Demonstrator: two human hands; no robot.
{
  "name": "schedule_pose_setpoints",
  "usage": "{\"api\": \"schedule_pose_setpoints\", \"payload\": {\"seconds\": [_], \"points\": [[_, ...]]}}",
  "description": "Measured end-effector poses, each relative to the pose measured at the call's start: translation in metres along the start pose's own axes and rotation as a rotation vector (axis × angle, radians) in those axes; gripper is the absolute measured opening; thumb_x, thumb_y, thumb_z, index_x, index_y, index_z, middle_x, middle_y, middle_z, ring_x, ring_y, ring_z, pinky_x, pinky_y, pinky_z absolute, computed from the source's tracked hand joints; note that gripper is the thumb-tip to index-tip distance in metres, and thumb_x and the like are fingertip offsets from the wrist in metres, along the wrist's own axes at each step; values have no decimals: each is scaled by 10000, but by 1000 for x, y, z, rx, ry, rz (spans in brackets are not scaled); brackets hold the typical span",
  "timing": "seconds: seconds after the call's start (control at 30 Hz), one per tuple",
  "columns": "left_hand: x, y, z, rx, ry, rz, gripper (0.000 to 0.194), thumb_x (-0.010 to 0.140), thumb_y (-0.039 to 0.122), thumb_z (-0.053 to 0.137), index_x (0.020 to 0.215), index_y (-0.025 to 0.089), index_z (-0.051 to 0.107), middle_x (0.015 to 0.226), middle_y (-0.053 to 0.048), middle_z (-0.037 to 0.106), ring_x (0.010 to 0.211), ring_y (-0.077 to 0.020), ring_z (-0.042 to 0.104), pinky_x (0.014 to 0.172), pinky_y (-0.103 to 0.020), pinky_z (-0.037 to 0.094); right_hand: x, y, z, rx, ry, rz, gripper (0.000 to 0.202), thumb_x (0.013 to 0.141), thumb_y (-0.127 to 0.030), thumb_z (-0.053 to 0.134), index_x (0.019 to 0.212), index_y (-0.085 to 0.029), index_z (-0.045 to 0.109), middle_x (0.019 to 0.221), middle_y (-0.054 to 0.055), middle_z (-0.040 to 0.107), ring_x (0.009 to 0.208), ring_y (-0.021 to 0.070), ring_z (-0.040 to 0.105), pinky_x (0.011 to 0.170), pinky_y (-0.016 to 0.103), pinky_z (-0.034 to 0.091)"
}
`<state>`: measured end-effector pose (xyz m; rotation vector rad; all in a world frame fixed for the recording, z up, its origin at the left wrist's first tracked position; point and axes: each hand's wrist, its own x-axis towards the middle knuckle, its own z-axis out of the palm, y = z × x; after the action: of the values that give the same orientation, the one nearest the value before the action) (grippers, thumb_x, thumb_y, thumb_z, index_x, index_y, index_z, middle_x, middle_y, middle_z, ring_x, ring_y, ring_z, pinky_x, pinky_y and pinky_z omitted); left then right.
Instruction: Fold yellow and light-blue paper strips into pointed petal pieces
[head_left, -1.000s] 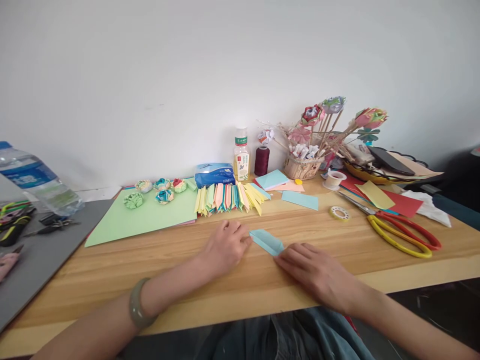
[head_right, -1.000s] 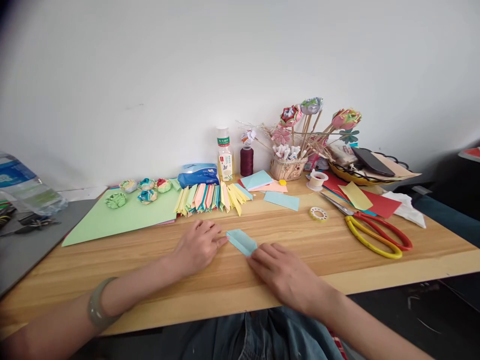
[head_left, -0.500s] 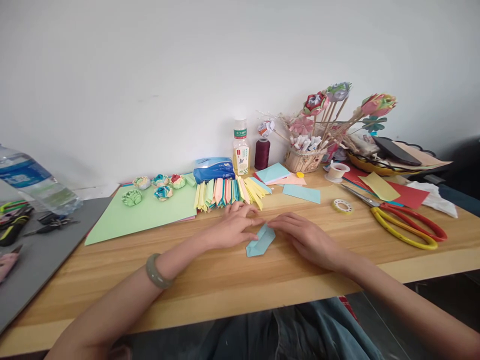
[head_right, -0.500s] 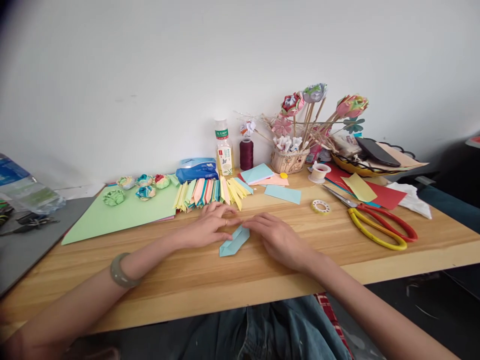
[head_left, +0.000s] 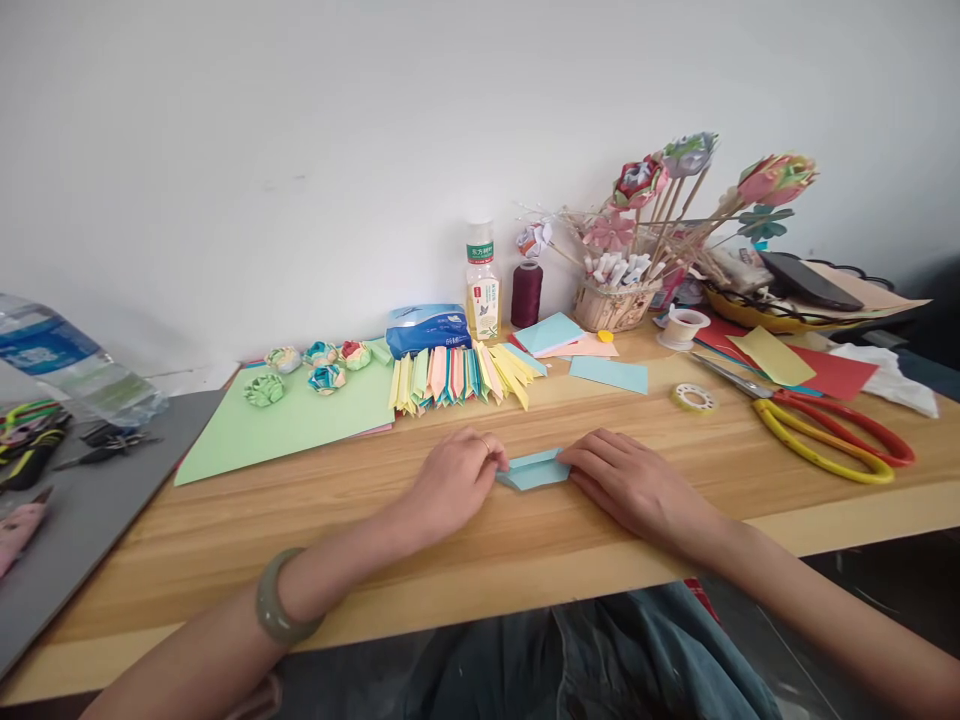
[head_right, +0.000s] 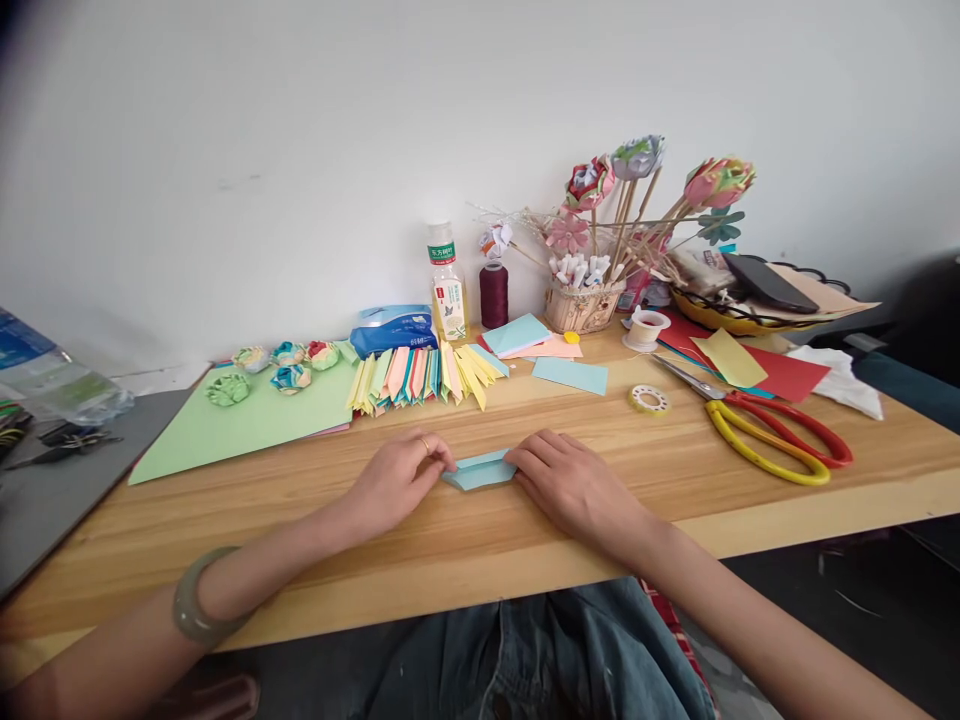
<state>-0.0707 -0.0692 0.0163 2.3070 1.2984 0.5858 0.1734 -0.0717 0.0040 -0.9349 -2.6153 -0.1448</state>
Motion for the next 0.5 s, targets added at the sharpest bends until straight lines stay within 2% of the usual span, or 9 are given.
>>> {"api": "schedule_pose_setpoints", "payload": {"seconds": [0.1,0.2,0.27,0.4,0.5], "points": [[2,2,-2,-51,-31,-104,200,748,24,527,816,200,592,865,1,629,855,-172,585,785,-294,446,3,1,-1,40,4,24,217,946,-195,364,909,-155,574,806,72,606,752,197,533,661,325,430],[5,1,-2,-7,-32,-128,101,740,120,627,792,205,614,866,-8,602,845,-182,577,781,-312,451,4,0,-2,45,-7,31,225,951,-203,363,882,-159,573,799,71,608,759,193,538,667,319,416],[5,0,0,29,-13,-79,74,763,135,633,780,206,625,850,-7,604,835,-176,571,771,-308,451,4,0,-3,25,-19,22,243,956,-209,354,879,-164,580,808,73,614,768,194,540,671,317,409],[5,-2,4,107,10,113,123,779,91,619,749,210,628,772,15,651,865,-185,548,786,-318,434,5,3,-3,-26,-31,-28,260,959,-208,350,895,-179,601,843,71,630,773,193,541,692,323,400],[2,-3,4,170,39,182,67,770,163,660,813,207,636,821,7,671,919,-203,541,831,-352,410,5,6,-2,-50,-33,-50,256,957,-213,359,907,-179,607,832,67,632,763,194,541,704,329,400]]}}
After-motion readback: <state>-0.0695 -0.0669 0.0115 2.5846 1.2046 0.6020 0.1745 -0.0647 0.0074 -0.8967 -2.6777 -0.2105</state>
